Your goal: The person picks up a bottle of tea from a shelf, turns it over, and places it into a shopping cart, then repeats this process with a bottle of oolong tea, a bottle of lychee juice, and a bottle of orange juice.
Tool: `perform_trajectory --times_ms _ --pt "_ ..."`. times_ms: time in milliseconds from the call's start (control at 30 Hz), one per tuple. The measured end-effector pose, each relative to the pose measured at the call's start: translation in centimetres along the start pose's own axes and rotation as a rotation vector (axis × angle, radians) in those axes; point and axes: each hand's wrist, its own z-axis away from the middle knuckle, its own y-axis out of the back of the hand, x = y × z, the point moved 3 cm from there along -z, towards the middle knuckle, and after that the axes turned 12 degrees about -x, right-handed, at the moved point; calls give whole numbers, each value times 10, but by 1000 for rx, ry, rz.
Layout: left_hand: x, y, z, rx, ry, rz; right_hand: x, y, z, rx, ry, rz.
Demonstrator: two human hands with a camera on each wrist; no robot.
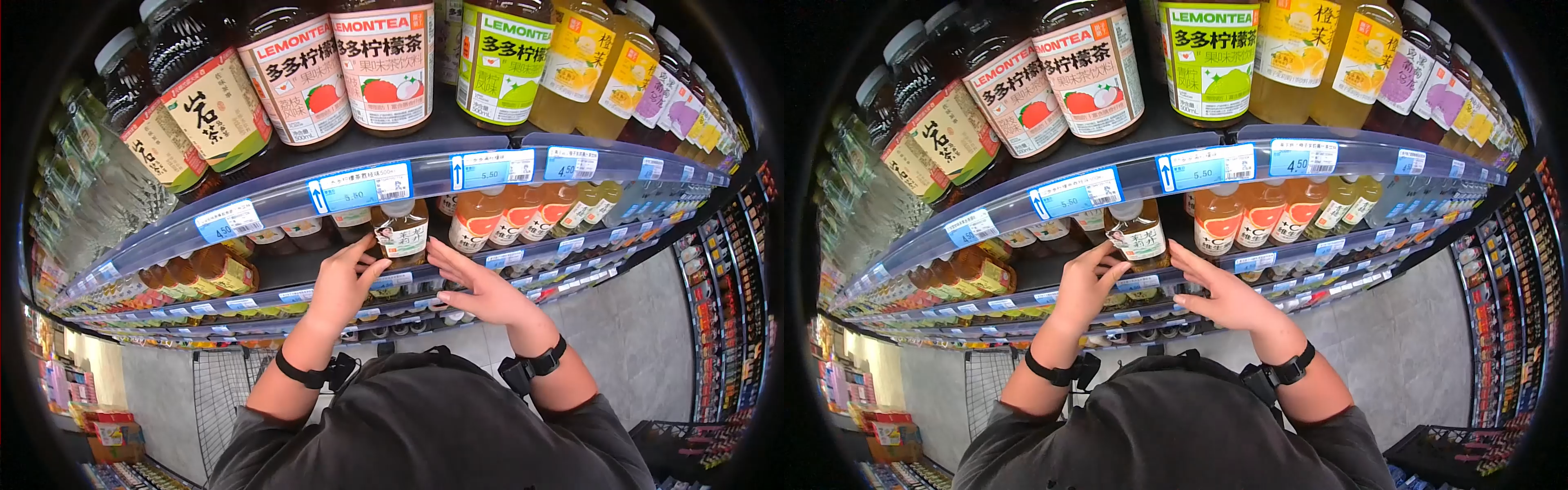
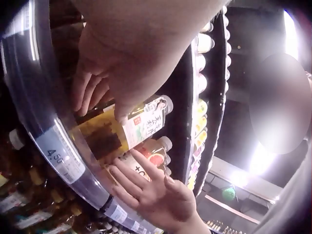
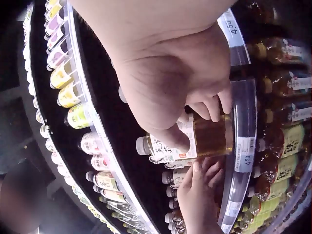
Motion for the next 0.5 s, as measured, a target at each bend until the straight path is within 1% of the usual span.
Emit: perform_trajectory --times_ms 33,100,133,200,233,267,300,333,367,400,500 --pt "-2 4 5 61 -46 17 0 0 6 8 3 -13" --pt "-6 15 21 105 -59 14 8 2 20 17 22 -55" --pt "-8 21 29 138 -68 11 2 0 27 17 7 -97" --pt "-8 33 53 163 -11 -9 11 3 41 -40 4 -190" --pt "-11 39 66 199 10 -25 13 0 48 -17 -10 -247" --pt "-14 43 82 232 40 -41 16 -2 53 -34 -12 -243" --pt "-18 46 99 279 82 -47 22 -4 59 -30 -52 -279" --pt "-23 48 116 326 129 -55 29 -7 64 -28 -95 -317" --pt "-27 48 134 385 168 -28 32 -12 67 -24 -94 -331" --pt "-30 50 151 412 224 -49 40 -18 70 -54 -107 -343" --pt "-34 45 203 492 366 3 66 -32 77 -131 -161 -374"
